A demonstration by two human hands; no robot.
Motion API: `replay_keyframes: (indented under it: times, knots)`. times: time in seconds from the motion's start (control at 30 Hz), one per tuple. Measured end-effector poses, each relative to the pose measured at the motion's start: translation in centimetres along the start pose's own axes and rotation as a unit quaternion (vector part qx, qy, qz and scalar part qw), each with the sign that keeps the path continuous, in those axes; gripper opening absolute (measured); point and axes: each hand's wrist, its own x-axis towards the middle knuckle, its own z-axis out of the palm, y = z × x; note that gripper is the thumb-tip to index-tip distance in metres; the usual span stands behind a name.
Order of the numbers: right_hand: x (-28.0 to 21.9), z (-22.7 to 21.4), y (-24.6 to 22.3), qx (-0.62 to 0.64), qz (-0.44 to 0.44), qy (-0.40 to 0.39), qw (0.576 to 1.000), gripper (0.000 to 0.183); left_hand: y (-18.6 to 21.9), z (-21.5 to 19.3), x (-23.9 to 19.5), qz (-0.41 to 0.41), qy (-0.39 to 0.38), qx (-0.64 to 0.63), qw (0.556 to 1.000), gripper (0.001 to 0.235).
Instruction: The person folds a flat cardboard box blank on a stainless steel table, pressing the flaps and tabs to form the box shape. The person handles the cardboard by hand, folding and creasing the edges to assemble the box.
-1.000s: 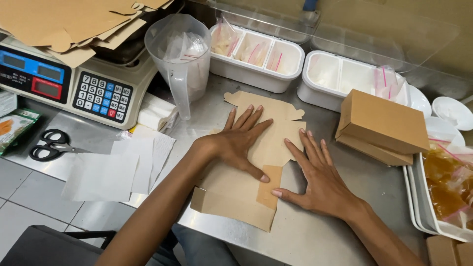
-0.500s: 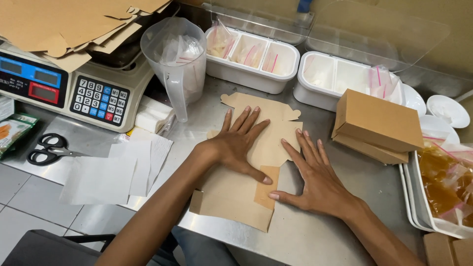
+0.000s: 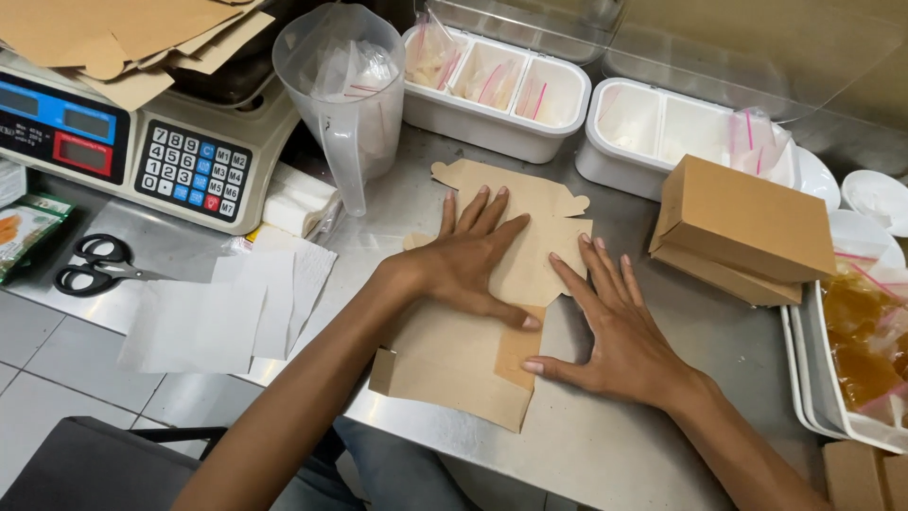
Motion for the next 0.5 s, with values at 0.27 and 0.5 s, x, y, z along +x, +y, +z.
replay_keyframes:
  times: [0.27, 0.5]
  knots:
    - [-0.1, 0.3, 0.4, -0.009, -0.032, 0.015, 0.999, 0.125, -1.2, 1.7, 1.5, 0.105, 0.029, -0.024, 0.994, 0.126]
    - [-0.1, 0.4, 0.4, -0.011, -0.062, 0.034, 0.997, 0.122, -1.7, 2.0, 1.9, 0.112, 0.006, 0.036, 0.993, 0.132]
